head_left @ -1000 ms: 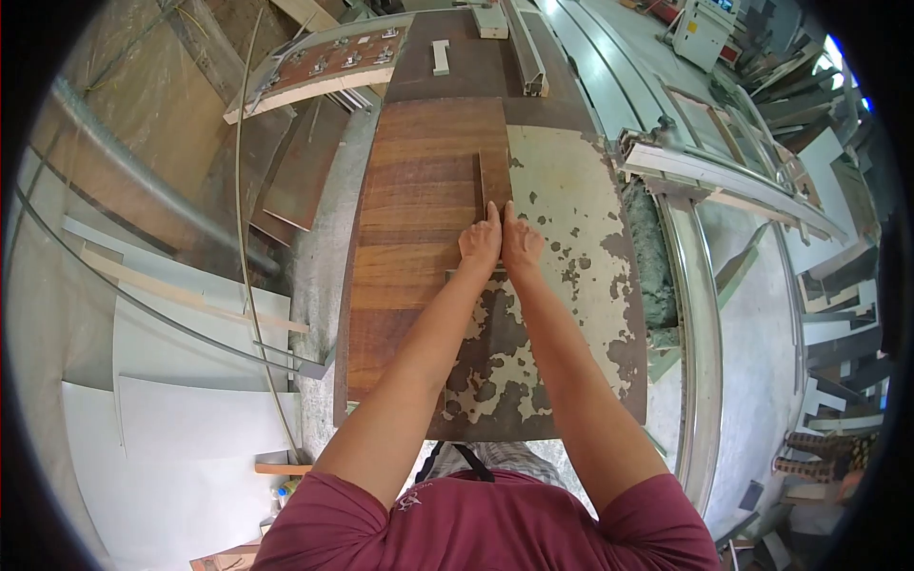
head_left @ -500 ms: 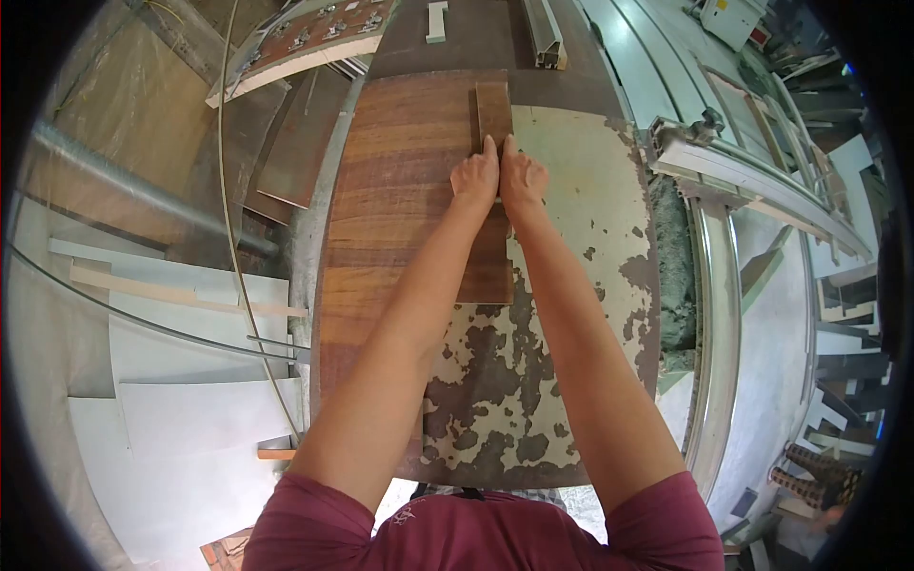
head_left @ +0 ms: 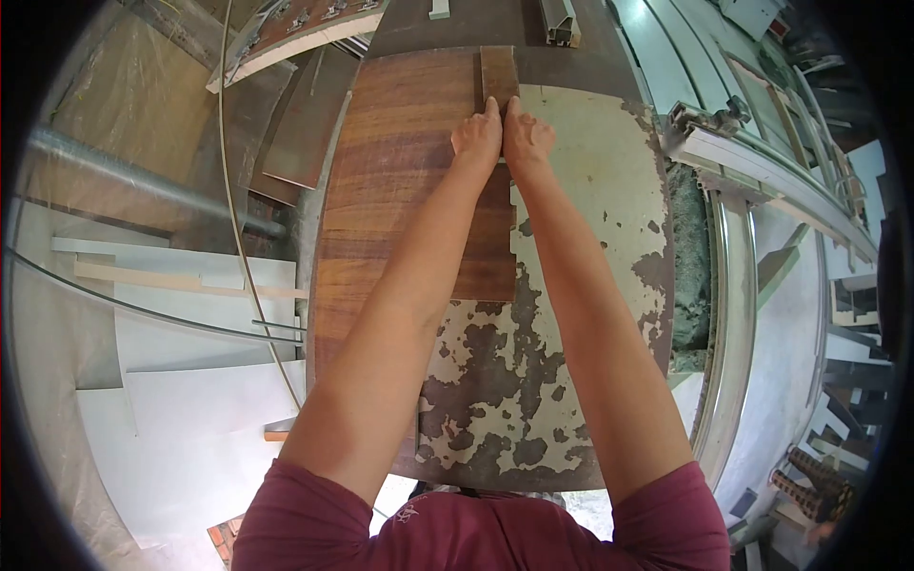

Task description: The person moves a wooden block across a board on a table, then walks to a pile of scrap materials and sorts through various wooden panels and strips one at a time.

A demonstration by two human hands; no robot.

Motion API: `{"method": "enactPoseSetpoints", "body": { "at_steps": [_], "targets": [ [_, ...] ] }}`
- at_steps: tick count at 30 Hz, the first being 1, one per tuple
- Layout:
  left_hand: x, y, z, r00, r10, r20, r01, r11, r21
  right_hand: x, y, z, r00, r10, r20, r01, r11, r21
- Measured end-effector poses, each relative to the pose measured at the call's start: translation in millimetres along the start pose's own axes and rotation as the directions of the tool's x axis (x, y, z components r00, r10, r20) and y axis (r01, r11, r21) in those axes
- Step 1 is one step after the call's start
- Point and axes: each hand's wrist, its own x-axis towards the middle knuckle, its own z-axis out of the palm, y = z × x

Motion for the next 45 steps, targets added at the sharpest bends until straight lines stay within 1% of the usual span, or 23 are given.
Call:
{"method": "enactPoseSetpoints", "body": {
  "at_steps": [2,6,8,11,13,14,16,17,20,22,23,24,26,27,29,30,32,33,36,38,42,44,45],
  "targets": [
    [-15,1,-5,0.999,-0.019,0.051,0.018,1.0,0.018,-14,-1,0,1.0,0.006,0.009,-0.006,1.0,0.019],
    [-51,-9,-3,1.0,0.025,0.003,-0.025,1.0,-0.015,-56,-8,-6,0.999,0.028,-0.024,-0.028,1.0,0.004],
    [-81,-13,-5,0.999,0.023,0.029,-0.022,0.999,-0.032,-90,-9,-9,1.0,0.029,-0.011,-0.029,0.999,0.018],
    [-141,-25,-14,0.998,0.067,-0.016,-0.068,0.998,-0.018,-154,-15,-17,0.998,0.024,-0.051,-0.023,0.999,0.024],
    [-191,-40,-26,0.993,0.109,0.034,-0.104,0.988,-0.112,-205,-23,-19,0.999,0.051,-0.005,-0.051,0.995,0.088],
    [-218,-49,-30,0.992,0.119,0.037,-0.113,0.986,-0.121,-234,-28,-22,0.998,0.062,-0.007,-0.061,0.995,0.079],
    [-273,-69,-40,0.985,0.173,-0.026,-0.175,0.974,-0.145,-292,-45,-37,0.997,0.044,0.058,-0.051,0.992,0.118],
    [-299,-78,-45,0.986,0.165,-0.028,-0.167,0.973,-0.157,-319,-54,-39,0.997,0.037,0.061,-0.044,0.994,0.105],
    [-368,-108,-64,0.978,0.204,-0.05,-0.208,0.971,-0.118,-392,-85,-44,0.999,0.015,0.033,-0.02,0.988,0.152],
    [-408,-124,-76,0.983,0.185,-0.004,-0.183,0.972,-0.145,-434,-102,-49,1.0,-0.007,0.02,0.003,0.984,0.178],
    [-425,-130,-81,0.98,0.2,-0.005,-0.198,0.969,-0.144,-452,-106,-45,0.999,-0.019,-0.046,0.027,0.983,0.18],
    [-441,-136,-84,0.978,0.206,-0.019,-0.207,0.966,-0.154,-467,-111,-43,0.999,-0.007,-0.053,0.016,0.983,0.182],
    [-470,-149,-90,0.975,0.221,-0.033,-0.224,0.962,-0.158,-495,-120,-39,0.994,-0.041,-0.097,0.062,0.971,0.232],
    [-480,-152,-93,0.975,0.219,-0.024,-0.221,0.963,-0.156,-505,-125,-41,0.994,-0.035,-0.107,0.059,0.97,0.235],
    [-496,-160,-97,0.975,0.22,-0.017,-0.22,0.964,-0.15,-523,-136,-44,1.0,0.01,-0.026,-0.004,0.979,0.206],
    [-502,-163,-96,0.973,0.23,-0.015,-0.229,0.96,-0.161,-529,-141,-45,0.999,0.012,-0.031,-0.006,0.978,0.207],
    [-508,-168,-93,0.971,0.239,-0.015,-0.238,0.955,-0.176,-537,-147,-47,0.997,0.08,-0.004,-0.077,0.973,0.216],
    [-508,-168,-93,0.968,0.25,0.003,-0.247,0.957,-0.15,-540,-150,-47,0.997,0.082,-0.007,-0.078,0.974,0.213],
    [-502,-168,-92,0.961,0.274,0.044,-0.268,0.957,-0.116,-542,-154,-47,0.994,0.1,-0.04,-0.093,0.984,0.153],
    [-496,-166,-90,0.957,0.283,0.067,-0.276,0.955,-0.105,-538,-155,-45,0.989,0.105,-0.103,-0.095,0.991,0.098],
    [-480,-161,-84,0.955,0.289,0.073,-0.281,0.954,-0.103,-522,-151,-39,0.985,0.102,-0.142,-0.09,0.992,0.089],
    [-466,-159,-80,0.953,0.29,0.086,-0.281,0.954,-0.102,-508,-147,-32,0.971,0.102,-0.215,-0.079,0.99,0.113],
    [-459,-156,-80,0.956,0.275,0.101,-0.267,0.96,-0.089,-501,-146,-30,0.971,0.106,-0.215,-0.084,0.99,0.11]
  ]
}}
